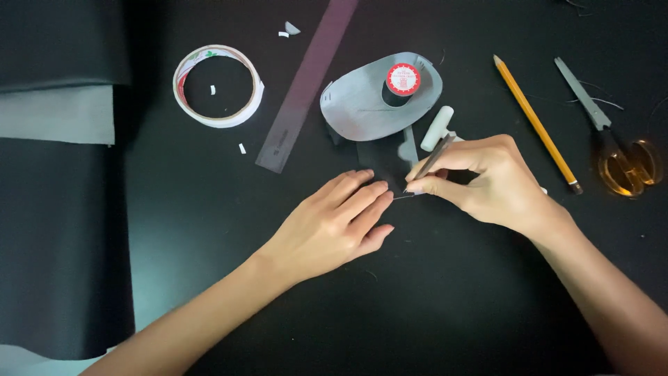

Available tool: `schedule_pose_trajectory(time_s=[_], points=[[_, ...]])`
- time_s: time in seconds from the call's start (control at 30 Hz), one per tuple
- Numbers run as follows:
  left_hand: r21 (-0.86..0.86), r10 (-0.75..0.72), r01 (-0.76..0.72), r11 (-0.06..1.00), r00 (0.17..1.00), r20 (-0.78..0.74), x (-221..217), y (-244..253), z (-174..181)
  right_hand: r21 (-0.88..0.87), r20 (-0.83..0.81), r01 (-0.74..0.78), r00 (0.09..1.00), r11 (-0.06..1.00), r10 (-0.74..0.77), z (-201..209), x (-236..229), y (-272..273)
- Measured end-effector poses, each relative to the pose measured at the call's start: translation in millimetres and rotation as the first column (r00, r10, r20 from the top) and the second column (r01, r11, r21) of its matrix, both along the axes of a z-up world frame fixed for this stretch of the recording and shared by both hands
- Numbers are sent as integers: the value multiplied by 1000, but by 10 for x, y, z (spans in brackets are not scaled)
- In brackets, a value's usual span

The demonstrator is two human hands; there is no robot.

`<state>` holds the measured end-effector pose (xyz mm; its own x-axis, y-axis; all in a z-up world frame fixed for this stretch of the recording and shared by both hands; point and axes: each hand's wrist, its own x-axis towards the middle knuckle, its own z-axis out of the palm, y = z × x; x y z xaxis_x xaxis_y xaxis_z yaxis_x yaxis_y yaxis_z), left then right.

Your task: The person marks a line on a small piece of leather and then uses a prong punch and a nylon mallet to punch a series of stitching holes along that line.

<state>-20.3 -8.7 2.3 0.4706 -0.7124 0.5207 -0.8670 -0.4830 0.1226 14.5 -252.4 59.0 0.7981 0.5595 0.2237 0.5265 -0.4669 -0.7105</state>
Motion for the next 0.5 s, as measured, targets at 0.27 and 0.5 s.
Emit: schedule_pose_trajectory(time_s=[0.27, 0.5], points=[[12, 1, -2, 1000, 995, 95, 18, 36, 18, 2, -9, 24, 1000, 1000, -24, -30, -10, 2], [24, -12, 10, 1000, 998, 67, 14, 30, 10, -17, 22, -53, 998, 998, 53, 17, -14, 10]])
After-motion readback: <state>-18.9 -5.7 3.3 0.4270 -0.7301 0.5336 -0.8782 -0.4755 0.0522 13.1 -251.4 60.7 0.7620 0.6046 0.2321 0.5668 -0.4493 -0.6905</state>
